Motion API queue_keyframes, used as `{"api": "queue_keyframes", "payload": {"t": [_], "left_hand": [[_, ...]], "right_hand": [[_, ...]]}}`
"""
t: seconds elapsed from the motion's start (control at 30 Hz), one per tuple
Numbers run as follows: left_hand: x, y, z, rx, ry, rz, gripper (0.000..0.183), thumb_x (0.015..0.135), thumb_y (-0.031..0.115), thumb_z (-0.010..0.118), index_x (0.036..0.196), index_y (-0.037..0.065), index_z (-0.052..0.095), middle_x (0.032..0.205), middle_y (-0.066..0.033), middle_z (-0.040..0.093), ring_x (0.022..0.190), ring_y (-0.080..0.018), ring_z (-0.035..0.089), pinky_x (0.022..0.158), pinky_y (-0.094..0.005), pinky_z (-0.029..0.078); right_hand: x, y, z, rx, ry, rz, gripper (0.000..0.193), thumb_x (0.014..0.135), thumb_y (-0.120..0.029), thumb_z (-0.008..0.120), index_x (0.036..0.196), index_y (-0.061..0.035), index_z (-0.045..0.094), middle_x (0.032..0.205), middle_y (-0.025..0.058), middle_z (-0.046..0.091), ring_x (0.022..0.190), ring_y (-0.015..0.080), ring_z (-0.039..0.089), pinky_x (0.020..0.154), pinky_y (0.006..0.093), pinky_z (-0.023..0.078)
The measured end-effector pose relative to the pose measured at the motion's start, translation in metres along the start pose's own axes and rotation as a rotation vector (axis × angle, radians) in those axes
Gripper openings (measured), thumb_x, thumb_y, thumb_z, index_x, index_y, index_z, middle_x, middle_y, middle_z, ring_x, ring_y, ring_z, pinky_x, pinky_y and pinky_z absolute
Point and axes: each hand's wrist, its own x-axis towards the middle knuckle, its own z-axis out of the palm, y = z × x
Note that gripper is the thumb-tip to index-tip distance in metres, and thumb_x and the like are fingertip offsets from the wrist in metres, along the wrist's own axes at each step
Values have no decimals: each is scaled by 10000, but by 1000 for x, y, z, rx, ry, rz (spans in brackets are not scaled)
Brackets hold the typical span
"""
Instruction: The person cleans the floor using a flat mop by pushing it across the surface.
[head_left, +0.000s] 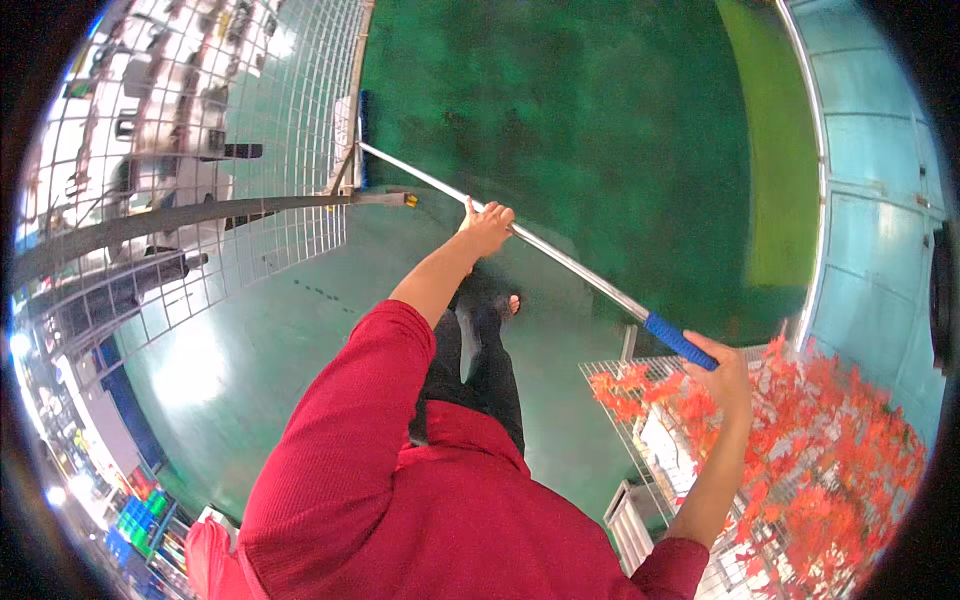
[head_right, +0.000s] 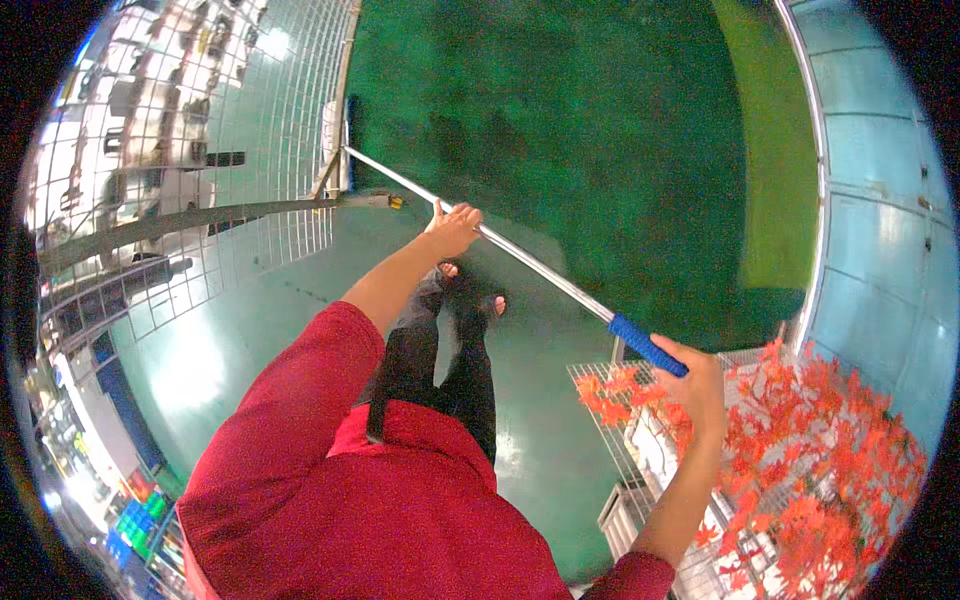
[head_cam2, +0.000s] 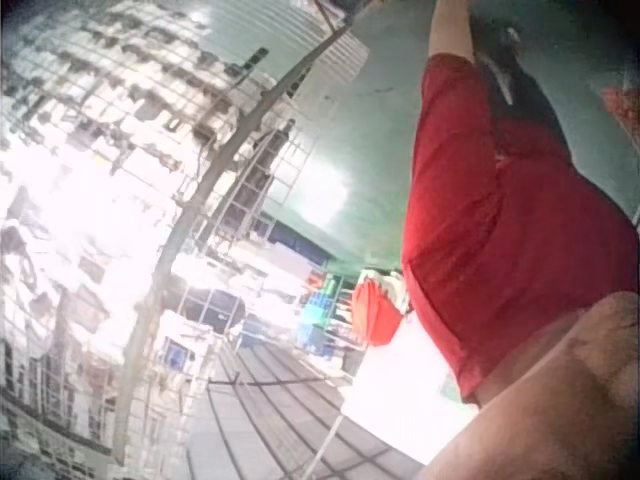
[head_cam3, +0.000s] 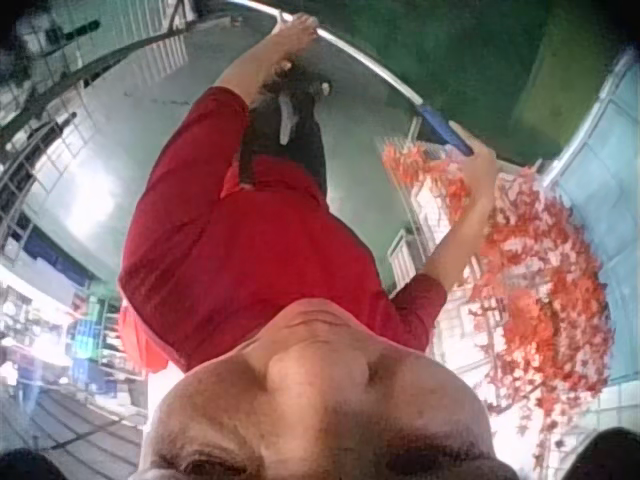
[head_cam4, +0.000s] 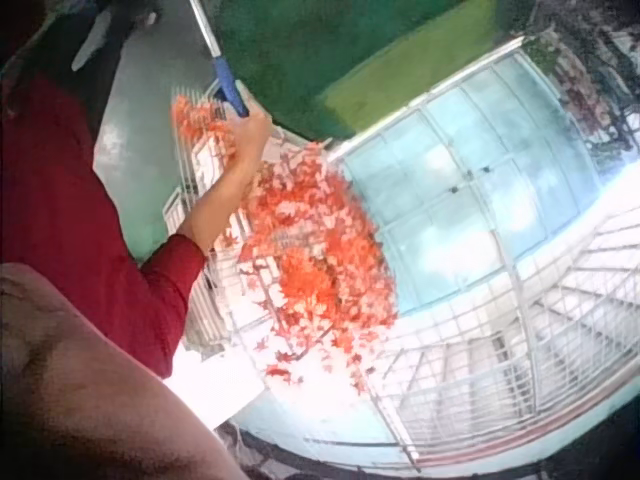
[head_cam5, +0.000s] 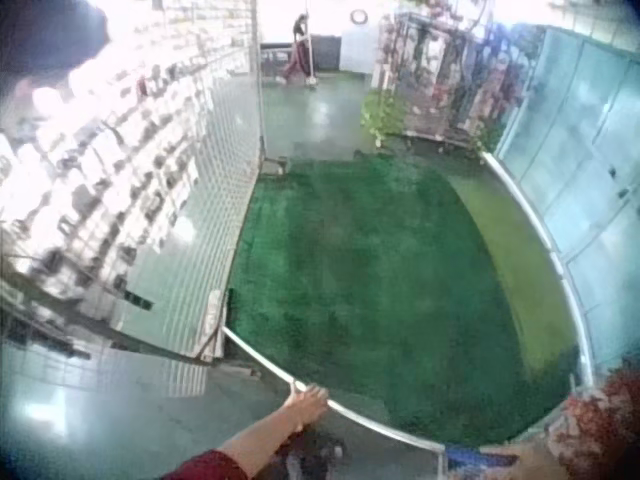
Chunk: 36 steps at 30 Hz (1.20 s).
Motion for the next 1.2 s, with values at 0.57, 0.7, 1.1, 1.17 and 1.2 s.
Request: {"api": "queue_keyframes", "payload": {"t": [0.57, 0.7, 1.1, 1.17, 1.2], "left_hand": [[-47, 179, -14, -126, 21, 472, 413, 783, 219, 557, 1116, 68, 365, 1097, -68, 419, 1110, -239, 379, 890, -591, 305], [-88, 215, 1, -188, -22, 599, 386, 762, 151, 562, 1092, 61, 385, 1080, -97, 427, 1099, -272, 397, 869, -580, 322], [-236, 375, 119, -407, -346, 1104, 291, 799, 139, 525, 1047, 93, 380, 1090, -123, 417, 1137, -300, 374, 868, -584, 299], [-251, 394, 133, -421, -367, 1128, 262, 803, 138, 521, 1025, 93, 388, 1085, -116, 423, 1130, -301, 380, 871, -574, 304], [-257, 402, 133, -392, -464, 1142, 246, 817, 159, 505, 1019, 92, 381, 1077, -110, 423, 1138, -293, 374, 881, -585, 301]], "right_hand": [[-237, -51, -32, -301, 319, 457, 429, 610, -129, 685, 1032, -125, 610, 724, 108, 573, 616, 258, 539, 574, 310, 420], [-305, -67, -3, -342, 334, 617, 441, 576, -58, 677, 1009, -112, 613, 704, 128, 549, 633, 269, 551, 585, 316, 421], [-502, -118, 109, -302, 333, 1104, 507, 560, 10, 649, 1049, -107, 584, 698, 117, 542, 632, 278, 547, 606, 341, 420], [-522, -110, 120, -244, 330, 1146, 526, 561, 10, 644, 1065, -122, 576, 691, 120, 537, 636, 279, 540, 619, 349, 411], [-532, -105, 125, -226, 306, 1184, 537, 550, 4, 651, 1066, -126, 577, 686, 120, 533, 638, 276, 537, 618, 351, 408]]}}
